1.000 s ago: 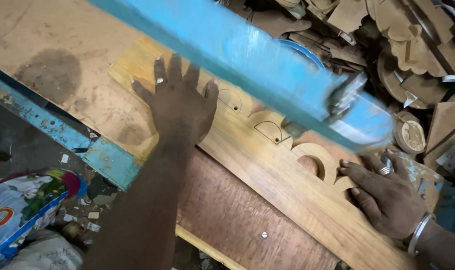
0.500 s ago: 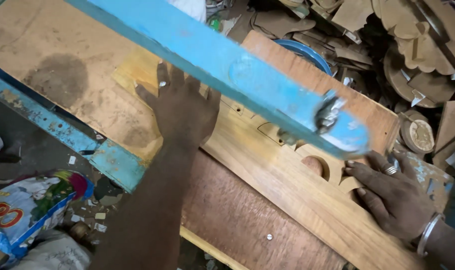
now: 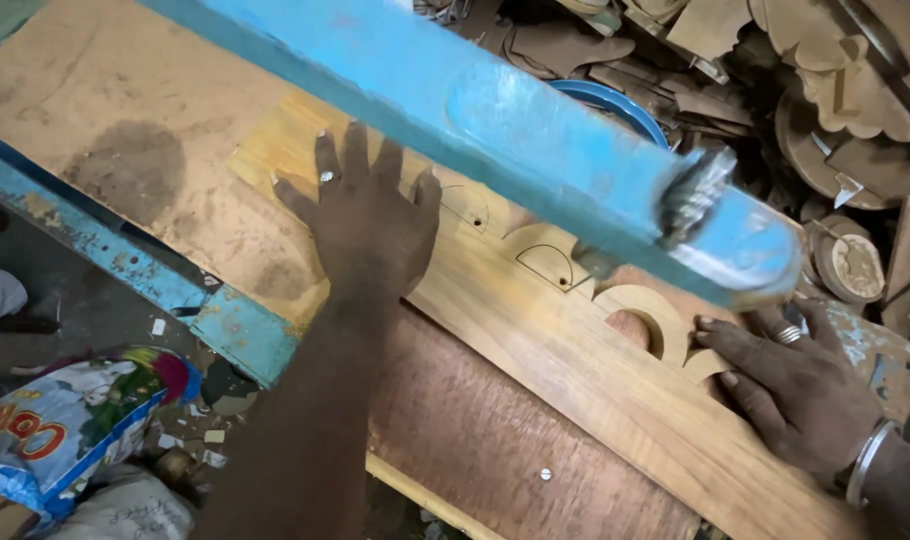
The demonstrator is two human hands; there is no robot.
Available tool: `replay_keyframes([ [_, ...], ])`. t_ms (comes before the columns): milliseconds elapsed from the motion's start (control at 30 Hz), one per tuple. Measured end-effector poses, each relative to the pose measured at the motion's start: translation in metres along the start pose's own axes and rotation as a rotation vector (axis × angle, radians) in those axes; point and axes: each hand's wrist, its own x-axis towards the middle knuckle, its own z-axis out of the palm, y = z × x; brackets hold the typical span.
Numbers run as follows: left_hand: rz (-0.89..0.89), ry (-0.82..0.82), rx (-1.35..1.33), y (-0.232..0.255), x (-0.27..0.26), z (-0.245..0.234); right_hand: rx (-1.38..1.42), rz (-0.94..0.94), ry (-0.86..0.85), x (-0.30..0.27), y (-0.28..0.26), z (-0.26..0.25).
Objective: Cutting decorative curved edges into a wooden plank using a scroll saw in a workshop.
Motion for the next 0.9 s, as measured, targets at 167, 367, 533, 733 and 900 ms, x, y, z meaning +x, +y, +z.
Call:
replay_keyframes([
  [167, -0.006, 0.003, -0.039, 0.002, 0.001, -0.005, -0.003, 0.088, -0.118, -0.002, 0.004, 0.002],
  [367, -0.035, -0.044, -0.02, 0.003, -0.004, -0.01, -0.016, 0.083, -0.069, -0.006, 0.008, 0.007],
  [533, -0.019, -0.024, 0.036, 0.004, -0.01, -0.002, 0.074, -0.019, 0.076, -0.007, 0.002, -0.002],
  [733, -0.124, -0.206, 0.095, 0.019, -0.012, -0.022, 0.091, -0.04, 0.075, -0.011, 0.013, 0.004],
  [900, -0.112, -0.166, 0.079, 0.011, -0.006, -0.01, 0.076, -0.045, 0.077, -0.004, 0.012, 0.002],
])
